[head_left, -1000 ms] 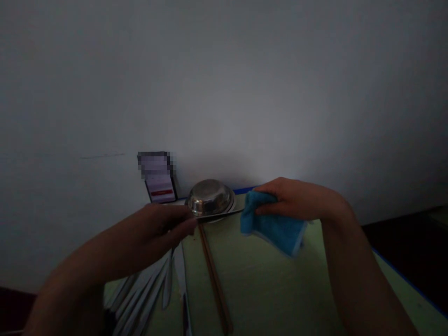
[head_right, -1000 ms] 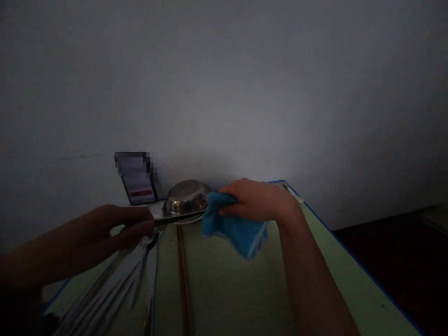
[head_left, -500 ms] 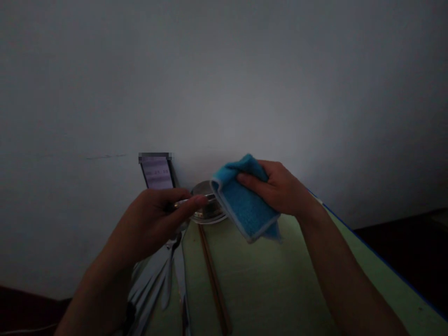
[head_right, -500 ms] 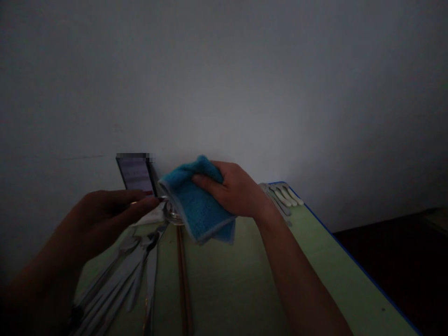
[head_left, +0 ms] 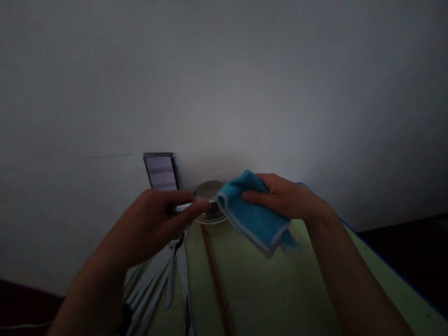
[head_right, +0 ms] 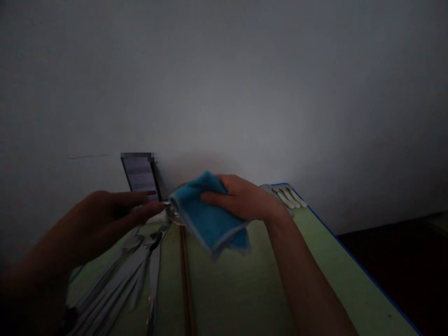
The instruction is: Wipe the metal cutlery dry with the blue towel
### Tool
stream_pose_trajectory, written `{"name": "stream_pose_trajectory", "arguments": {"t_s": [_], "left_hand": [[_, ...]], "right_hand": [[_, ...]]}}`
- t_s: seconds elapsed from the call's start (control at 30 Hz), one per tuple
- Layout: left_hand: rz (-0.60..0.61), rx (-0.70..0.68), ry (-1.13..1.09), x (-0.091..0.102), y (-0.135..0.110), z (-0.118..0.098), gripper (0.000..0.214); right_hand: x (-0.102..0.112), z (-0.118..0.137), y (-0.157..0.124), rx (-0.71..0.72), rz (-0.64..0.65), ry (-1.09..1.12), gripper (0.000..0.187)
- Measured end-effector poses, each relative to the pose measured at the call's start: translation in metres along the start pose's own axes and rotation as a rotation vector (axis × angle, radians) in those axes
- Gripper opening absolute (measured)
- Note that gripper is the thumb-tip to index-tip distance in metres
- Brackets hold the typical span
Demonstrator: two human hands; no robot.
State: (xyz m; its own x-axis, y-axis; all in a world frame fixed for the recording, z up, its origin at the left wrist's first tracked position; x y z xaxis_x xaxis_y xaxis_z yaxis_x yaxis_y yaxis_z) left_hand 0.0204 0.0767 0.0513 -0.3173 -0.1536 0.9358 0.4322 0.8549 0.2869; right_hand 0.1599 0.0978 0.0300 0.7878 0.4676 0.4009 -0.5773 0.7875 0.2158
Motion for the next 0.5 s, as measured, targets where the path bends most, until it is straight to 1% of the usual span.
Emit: {"name": "stream_pose_trajectory", "arguments": {"t_s": [0.03,0.07,0.1,0.17,0.3,0.4,0.5], "left_hand": [[0.044,-0.023,-0.022,-0.004,-0.001,0.001,0.034],[0.078,-0.041,-0.038,-0.006,-0.002,0.001,0.032],[0.101,-0.052,-0.048,-0.008,-0.003,0.001,0.032],[0.132,-0.068,-0.055,-0.010,-0.003,-0.001,0.033],[0.150,-0.101,-0.045,-0.013,-0.003,-0.010,0.036],[0.145,-0.116,-0.042,-0.013,-0.003,-0.013,0.036],[0.130,-0.125,-0.044,-0.011,-0.003,-0.016,0.037]], "right_hand": [[-0.010,-0.001,-0.002,-0.019,0.110,-0.018,0.025],[-0.017,-0.001,-0.004,-0.032,0.191,-0.043,0.024],[-0.022,-0.001,-0.005,-0.041,0.240,-0.072,0.023],[-0.025,0.000,-0.006,-0.049,0.277,-0.126,0.023],[-0.023,0.002,-0.005,-0.034,0.257,-0.195,0.026],[-0.018,0.004,-0.004,-0.024,0.194,-0.215,0.025],[-0.013,0.005,-0.003,-0.011,0.138,-0.189,0.026]]}}
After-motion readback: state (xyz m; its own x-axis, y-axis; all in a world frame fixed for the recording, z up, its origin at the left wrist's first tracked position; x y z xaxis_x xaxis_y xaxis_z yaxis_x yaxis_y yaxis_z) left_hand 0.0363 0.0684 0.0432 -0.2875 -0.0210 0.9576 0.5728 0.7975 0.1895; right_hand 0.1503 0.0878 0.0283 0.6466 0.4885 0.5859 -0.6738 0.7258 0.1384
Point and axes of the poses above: each hand's wrist, its own y-axis towards the middle knuckle, its own x-axis out of the back of the hand, z = x × y, the point moved 10 cm from there along y, towards the middle knuckle, and after that the axes turned 11 degrees about y, right-handed, at the moved point
